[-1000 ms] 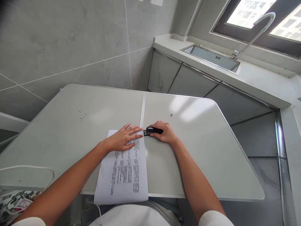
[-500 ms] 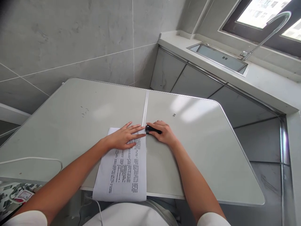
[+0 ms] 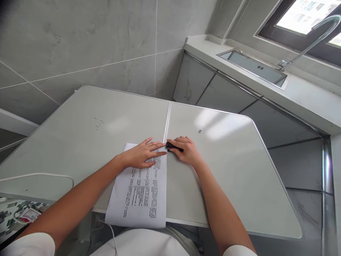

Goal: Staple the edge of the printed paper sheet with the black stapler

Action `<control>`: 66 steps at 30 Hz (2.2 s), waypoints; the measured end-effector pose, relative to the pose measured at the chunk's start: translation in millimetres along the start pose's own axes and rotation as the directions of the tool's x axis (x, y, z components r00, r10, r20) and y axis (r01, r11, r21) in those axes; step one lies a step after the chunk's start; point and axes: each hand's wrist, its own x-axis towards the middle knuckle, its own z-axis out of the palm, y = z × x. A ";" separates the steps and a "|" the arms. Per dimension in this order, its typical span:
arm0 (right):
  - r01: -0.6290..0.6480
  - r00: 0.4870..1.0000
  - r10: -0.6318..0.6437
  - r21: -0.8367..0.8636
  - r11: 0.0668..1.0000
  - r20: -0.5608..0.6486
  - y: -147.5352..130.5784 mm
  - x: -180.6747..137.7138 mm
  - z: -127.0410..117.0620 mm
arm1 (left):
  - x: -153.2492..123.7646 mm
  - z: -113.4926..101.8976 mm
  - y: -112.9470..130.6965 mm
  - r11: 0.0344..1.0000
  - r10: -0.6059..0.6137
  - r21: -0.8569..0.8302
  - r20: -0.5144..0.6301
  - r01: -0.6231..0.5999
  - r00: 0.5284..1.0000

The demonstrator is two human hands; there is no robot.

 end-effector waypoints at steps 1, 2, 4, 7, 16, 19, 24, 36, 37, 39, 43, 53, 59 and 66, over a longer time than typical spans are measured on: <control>-0.014 1.000 0.014 -0.010 1.000 0.009 -2.0 0.4 -0.7 | 0.1 0.2 -0.1 1.000 0.000 -0.001 0.000 0.000 1.000; -0.026 0.999 0.027 -0.021 0.999 0.019 -4.2 0.9 -1.4 | 0.1 0.4 -0.2 1.000 0.000 -0.003 -0.002 0.000 1.000; -0.046 0.998 0.048 -0.044 0.998 0.042 -8.5 1.9 -2.7 | 0.1 0.9 -0.5 1.000 0.002 -0.011 -0.010 -0.002 1.000; -0.068 0.995 0.073 -0.066 0.995 0.064 -13.7 3.1 -3.8 | -0.4 1.7 -1.0 1.000 0.003 -0.018 -0.017 -0.004 1.000; -0.122 0.986 0.130 -0.079 0.989 0.100 -16.5 3.5 -5.0 | -1.3 2.1 -2.8 0.999 -0.012 -0.039 0.003 0.012 1.000; -0.127 0.985 0.135 -0.078 0.989 0.105 -16.6 2.5 -5.7 | -1.1 1.8 -2.9 0.999 -0.013 -0.052 0.008 0.013 1.000; -0.119 0.988 0.125 -0.066 0.991 0.092 -16.0 1.9 -5.5 | -1.0 3.1 -3.7 0.998 -0.007 -0.059 0.004 0.008 1.000; -0.260 0.951 0.274 -0.106 0.960 0.141 -27.7 6.5 -9.3 | -2.4 5.6 -5.7 0.996 -0.010 -0.086 -0.025 0.008 1.000; -0.288 0.942 0.303 -0.116 0.951 0.146 -30.5 7.1 -9.4 | -2.5 5.7 -5.9 0.996 -0.011 -0.088 -0.027 0.008 1.000; -0.320 0.929 0.341 -0.149 0.936 0.146 -36.3 8.1 -8.4 | -2.6 5.7 -5.9 0.996 -0.012 -0.089 -0.033 0.009 0.999; -0.321 0.928 0.357 -0.257 0.912 0.109 -45.4 9.4 -2.0 | -2.3 4.7 -4.9 0.996 -0.022 -0.088 -0.034 0.019 0.999; -0.285 0.941 0.337 -0.436 0.853 0.044 -56.2 13.9 22.8 | -4.4 -0.2 -5.2 0.997 -0.028 -0.076 -0.024 0.026 0.999; -0.274 0.956 0.287 -0.163 0.948 0.064 -37.8 5.0 -1.2 | -2.3 -3.5 -7.9 0.999 -0.030 -0.042 0.017 0.031 0.999; -0.553 0.829 0.521 -0.165 0.817 -0.201 3.8 -2.9 -1.4 | -2.5 -3.2 -9.0 0.998 -0.025 -0.060 0.036 0.027 0.999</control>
